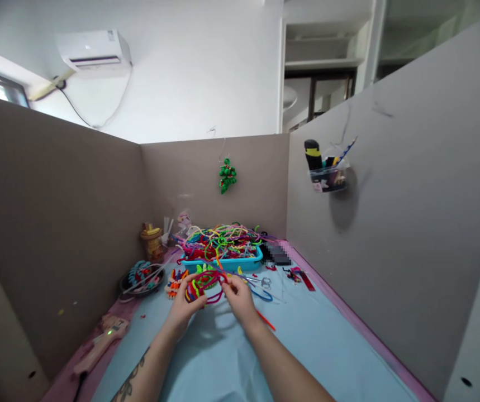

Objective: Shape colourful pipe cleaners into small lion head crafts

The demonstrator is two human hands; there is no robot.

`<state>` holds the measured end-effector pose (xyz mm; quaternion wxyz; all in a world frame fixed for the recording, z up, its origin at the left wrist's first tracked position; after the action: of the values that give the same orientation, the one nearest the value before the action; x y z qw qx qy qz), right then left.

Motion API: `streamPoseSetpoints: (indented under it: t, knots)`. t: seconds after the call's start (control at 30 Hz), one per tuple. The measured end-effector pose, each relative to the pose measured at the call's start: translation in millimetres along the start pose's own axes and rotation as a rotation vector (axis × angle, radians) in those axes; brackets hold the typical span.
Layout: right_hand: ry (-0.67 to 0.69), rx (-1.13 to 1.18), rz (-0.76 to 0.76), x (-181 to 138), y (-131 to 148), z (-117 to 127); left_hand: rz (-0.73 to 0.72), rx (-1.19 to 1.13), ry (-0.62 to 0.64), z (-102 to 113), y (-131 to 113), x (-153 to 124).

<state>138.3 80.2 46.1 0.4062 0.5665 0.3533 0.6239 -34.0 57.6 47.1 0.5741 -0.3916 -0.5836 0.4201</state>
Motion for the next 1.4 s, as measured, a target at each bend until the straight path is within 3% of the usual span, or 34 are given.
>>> streamPoseSetpoints:
  t: [0.1, 0.2, 0.3, 0.37, 0.43, 0.63, 0.87, 0.97, 1.17, 1.27, 1.4]
  knots:
    - [-0.016, 0.107, -0.063, 2, -5, 3, -0.132, 0.154, -0.058, 5, -5, 2]
    - [-0.046, 0.173, -0.158, 5, -11, 9, -0.367, 0.367, -0.034, 4, -17, 0]
    - [0.136, 0.135, -0.160, 6, -8, 6, -0.520, 0.496, 0.091, -5, -22, -7]
    - [0.299, 0.145, -0.204, 2, -7, -1, -0.540, 0.542, 0.164, -11, -20, -11]
    - [0.357, 0.222, -0.303, -2, -10, -6, -0.540, 0.581, 0.211, -16, -18, -13]
    - [0.233, 0.570, -0.497, -6, -20, -11, -0.539, 0.650, 0.246, -19, -18, -15]
    - [0.140, 0.691, -0.699, -7, -43, -13, -0.537, 0.690, 0.277, -22, -16, -18]
    - [0.089, 0.627, -0.618, -2, -44, -10, -0.511, 0.713, 0.281, -24, -14, -17]
    - [-0.288, 0.079, -0.056, 2, -12, 17, -0.388, 0.677, 0.242, -23, -7, -12]
    - [-0.303, -0.005, -0.008, 1, -6, 19, -0.373, 0.647, 0.245, -22, -7, -12]
    - [-0.204, 0.024, -0.011, 5, -10, 16, -0.394, 0.596, 0.233, -20, -10, -11]
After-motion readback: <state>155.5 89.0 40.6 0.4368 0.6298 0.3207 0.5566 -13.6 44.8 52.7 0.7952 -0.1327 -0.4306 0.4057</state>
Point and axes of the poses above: each hand's wrist, its own x-axis towards the middle knuckle, its own z-axis out of the back of the hand, y = z × x, the point moved 5 cm from there along x, towards the middle knuckle, and after that the axes turned 3 degrees about -z, right-handed, at the moved point
